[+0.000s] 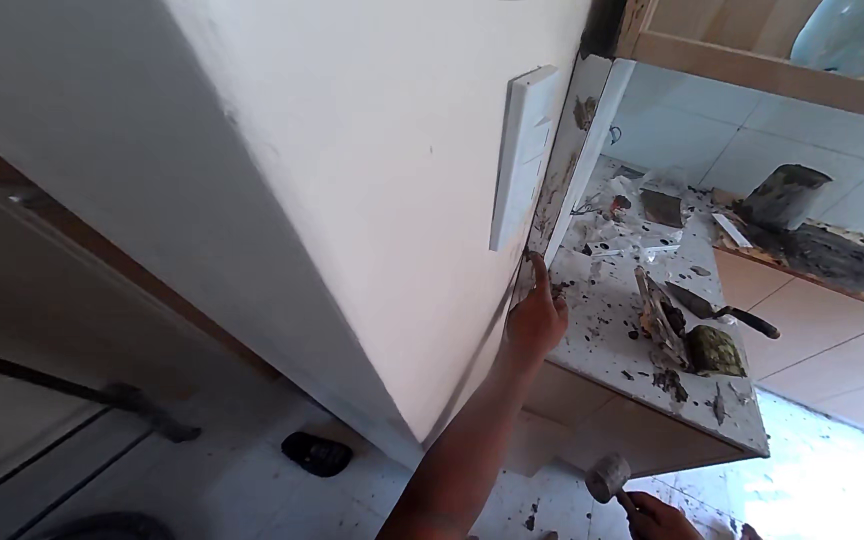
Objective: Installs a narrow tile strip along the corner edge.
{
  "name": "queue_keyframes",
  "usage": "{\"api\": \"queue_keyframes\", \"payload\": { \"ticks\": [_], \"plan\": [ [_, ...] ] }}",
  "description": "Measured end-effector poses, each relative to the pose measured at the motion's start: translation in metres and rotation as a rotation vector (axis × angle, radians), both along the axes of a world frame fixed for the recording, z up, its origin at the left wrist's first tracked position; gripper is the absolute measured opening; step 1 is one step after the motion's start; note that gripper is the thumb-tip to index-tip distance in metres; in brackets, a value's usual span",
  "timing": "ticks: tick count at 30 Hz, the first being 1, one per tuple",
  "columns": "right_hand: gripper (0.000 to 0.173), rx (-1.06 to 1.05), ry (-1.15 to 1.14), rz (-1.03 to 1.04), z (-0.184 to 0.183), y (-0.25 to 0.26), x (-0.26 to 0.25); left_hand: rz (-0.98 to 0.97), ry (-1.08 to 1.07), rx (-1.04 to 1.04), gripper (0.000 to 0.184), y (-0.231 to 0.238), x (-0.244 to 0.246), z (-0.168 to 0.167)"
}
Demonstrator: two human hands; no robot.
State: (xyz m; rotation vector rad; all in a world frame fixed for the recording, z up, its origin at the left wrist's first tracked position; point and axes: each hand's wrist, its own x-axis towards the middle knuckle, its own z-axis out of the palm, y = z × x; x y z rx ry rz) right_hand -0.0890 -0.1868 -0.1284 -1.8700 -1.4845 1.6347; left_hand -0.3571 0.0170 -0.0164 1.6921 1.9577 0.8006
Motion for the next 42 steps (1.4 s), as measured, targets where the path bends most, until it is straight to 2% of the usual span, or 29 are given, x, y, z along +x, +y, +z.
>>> {"api": "queue_keyframes", "payload": {
  "ticks": [6,15,20,29,42],
  "plan": [
    [0.029,-0.01,0.005,0.01,0.001,-0.002,-0.002,0.005,-0.021,-0.006,0.097,0.0,-0.007,-0.001],
    [0.027,0.008,0.005,0.017,-0.002,-0.003,0.002,-0.022,-0.199,0.067,0.096,0.004,-0.011,-0.01],
    [0.027,0.012,-0.014,0.028,-0.003,-0.005,0.002,0.001,-0.227,0.082,0.094,0.004,-0.009,-0.012],
    [0.029,-0.011,-0.023,0.025,-0.003,-0.01,0.0,0.0,-0.119,0.1,0.089,-0.004,-0.011,-0.001],
    [0.028,-0.006,0.0,0.007,-0.007,-0.01,0.0,-0.004,0.027,0.02,0.094,-0.005,0.006,0.007]
  ]
}}
